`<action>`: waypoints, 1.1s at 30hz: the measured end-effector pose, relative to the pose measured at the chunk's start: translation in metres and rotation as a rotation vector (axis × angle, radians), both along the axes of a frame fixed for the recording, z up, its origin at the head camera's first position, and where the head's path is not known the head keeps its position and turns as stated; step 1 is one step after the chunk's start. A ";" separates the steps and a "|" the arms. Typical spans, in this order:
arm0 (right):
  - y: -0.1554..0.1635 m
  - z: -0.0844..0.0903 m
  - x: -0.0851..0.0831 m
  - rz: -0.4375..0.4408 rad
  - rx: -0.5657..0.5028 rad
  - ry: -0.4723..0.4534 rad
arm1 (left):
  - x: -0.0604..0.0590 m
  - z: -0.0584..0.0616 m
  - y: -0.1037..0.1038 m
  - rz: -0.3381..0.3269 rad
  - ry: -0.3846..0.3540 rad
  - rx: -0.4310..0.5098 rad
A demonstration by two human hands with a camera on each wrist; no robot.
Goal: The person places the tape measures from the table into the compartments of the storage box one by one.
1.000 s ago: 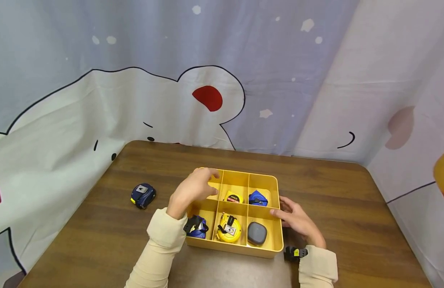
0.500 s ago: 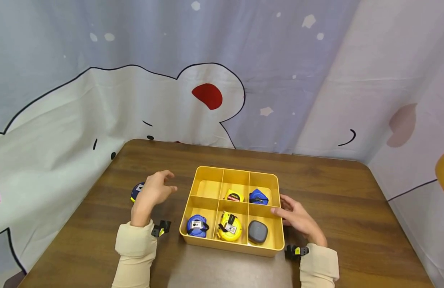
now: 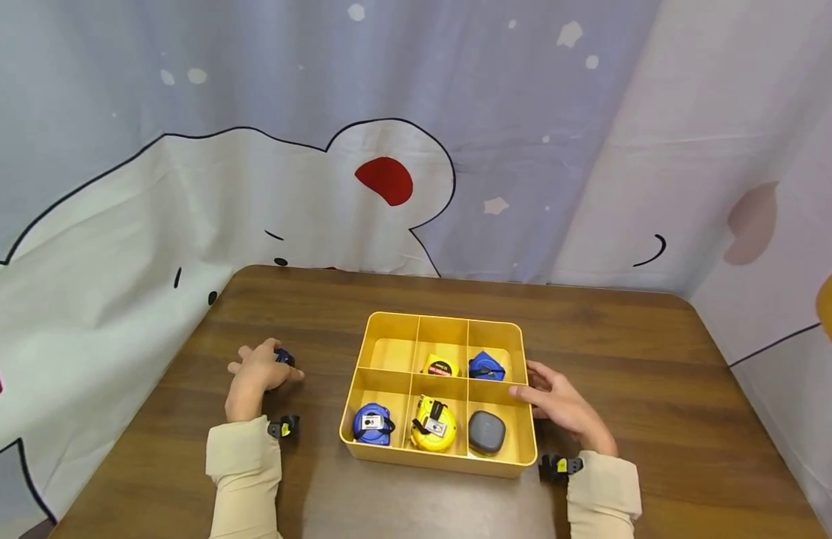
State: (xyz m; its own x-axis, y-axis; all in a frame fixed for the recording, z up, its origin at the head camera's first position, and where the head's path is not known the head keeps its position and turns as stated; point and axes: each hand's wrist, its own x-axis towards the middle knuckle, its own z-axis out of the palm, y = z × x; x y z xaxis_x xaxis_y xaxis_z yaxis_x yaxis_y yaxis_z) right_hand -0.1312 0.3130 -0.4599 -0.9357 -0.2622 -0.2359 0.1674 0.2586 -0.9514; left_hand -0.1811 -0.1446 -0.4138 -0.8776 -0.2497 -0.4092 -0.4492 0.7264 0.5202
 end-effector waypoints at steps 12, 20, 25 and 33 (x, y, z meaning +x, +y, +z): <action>0.000 -0.001 0.000 -0.010 0.005 0.003 | -0.012 -0.027 -0.009 0.034 0.061 0.029; 0.000 0.000 -0.001 0.002 0.007 0.011 | -0.012 -0.028 -0.013 0.064 0.073 0.014; 0.000 0.001 -0.002 0.007 0.008 0.001 | -0.010 -0.028 -0.014 0.072 0.089 0.008; 0.000 0.002 0.000 0.010 0.018 0.002 | -0.011 -0.026 -0.013 0.070 0.077 0.037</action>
